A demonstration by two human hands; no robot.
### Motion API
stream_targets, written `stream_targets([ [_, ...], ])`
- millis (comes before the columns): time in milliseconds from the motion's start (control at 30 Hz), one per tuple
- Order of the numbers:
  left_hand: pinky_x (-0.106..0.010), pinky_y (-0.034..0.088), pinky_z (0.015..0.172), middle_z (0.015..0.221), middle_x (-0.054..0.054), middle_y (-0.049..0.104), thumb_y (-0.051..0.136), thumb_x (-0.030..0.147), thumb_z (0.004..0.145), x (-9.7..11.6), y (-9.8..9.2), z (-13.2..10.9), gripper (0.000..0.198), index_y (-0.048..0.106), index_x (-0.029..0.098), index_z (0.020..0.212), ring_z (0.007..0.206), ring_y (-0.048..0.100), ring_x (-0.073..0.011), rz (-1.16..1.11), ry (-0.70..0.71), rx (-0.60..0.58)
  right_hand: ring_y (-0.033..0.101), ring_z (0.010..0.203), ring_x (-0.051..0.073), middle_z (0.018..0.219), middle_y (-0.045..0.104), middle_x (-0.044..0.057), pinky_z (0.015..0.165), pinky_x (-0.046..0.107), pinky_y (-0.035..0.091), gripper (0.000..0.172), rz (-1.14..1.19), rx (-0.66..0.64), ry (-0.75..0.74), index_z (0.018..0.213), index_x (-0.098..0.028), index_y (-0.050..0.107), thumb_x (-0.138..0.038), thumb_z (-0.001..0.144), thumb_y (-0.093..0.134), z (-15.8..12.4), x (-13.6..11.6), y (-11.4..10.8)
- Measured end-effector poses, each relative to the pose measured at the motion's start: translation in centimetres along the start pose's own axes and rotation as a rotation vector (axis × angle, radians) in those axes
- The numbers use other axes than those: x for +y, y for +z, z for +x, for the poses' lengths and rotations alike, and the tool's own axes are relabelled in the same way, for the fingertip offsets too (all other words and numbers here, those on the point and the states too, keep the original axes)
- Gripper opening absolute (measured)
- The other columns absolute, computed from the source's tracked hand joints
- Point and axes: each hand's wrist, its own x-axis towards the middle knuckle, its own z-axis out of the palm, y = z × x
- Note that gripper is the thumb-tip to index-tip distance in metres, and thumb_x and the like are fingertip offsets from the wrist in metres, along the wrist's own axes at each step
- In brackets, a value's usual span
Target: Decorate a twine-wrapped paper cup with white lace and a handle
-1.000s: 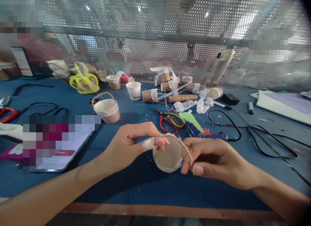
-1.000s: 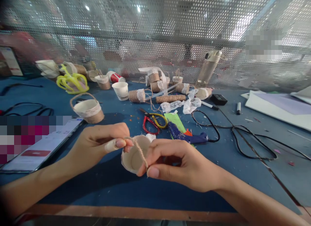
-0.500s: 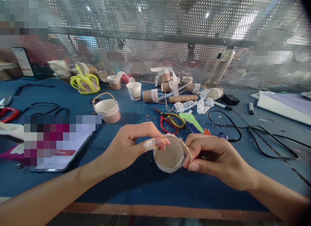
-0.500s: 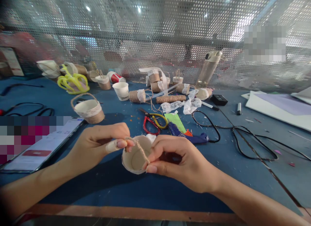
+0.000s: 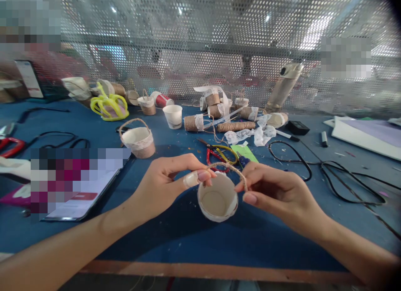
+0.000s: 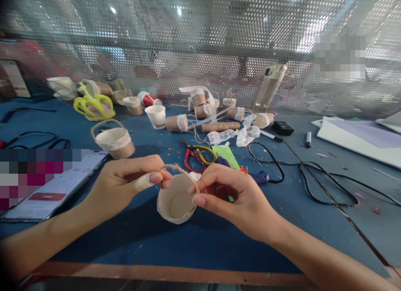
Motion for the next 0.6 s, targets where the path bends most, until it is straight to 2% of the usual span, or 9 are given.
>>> stream_targets([
  [133, -0.020, 0.052, 0.067, 0.080, 0.000, 0.077, 0.069, 0.025, 0.094, 0.16, 0.01, 0.01, 0.015, 0.078, 0.018, 0.084, 0.070, 0.067, -0.0134, -0.005, -0.005, -0.008, 0.055, 0.070, 0.011, 0.086, 0.066, 0.002, 0.055, 0.022, 0.044, 0.013, 0.074, 0.069, 0.053, 0.085, -0.021, 0.072, -0.032, 0.089, 0.077, 0.25, 0.19, 0.25],
  [267, -0.017, 0.051, 0.068, 0.082, 0.001, 0.077, 0.068, 0.023, 0.095, 0.17, 0.01, 0.09, 0.015, 0.078, 0.020, 0.084, 0.072, 0.067, -0.0119, 0.002, 0.010, -0.034, 0.043, 0.055, 0.007, 0.081, 0.061, 0.000, 0.046, 0.021, 0.034, 0.018, 0.153, 0.110, 0.132, 0.084, -0.019, 0.070, -0.035, 0.088, 0.077, 0.44, 0.33, 0.11],
  [433, -0.019, 0.051, 0.068, 0.085, 0.000, 0.077, 0.068, 0.022, 0.095, 0.02, -0.01, 0.15, 0.014, 0.078, 0.019, 0.087, 0.073, 0.067, -0.0126, -0.009, 0.035, -0.046, 0.039, 0.054, 0.005, 0.078, 0.057, 0.000, 0.046, 0.021, 0.029, 0.021, 0.278, -0.011, 0.179, 0.082, -0.017, 0.069, -0.034, 0.093, 0.072, 0.27, 0.38, -0.24],
  [600, -0.020, 0.051, 0.067, 0.083, -0.001, 0.078, 0.069, 0.020, 0.094, 0.17, 0.06, 0.15, 0.014, 0.078, 0.018, 0.085, 0.073, 0.066, -0.0134, -0.017, 0.067, -0.059, 0.038, 0.054, 0.006, 0.075, 0.054, 0.000, 0.045, 0.022, 0.019, 0.025, 0.361, -0.051, 0.253, 0.082, -0.016, 0.068, -0.038, 0.094, 0.070, 0.16, 0.42, -0.38],
])
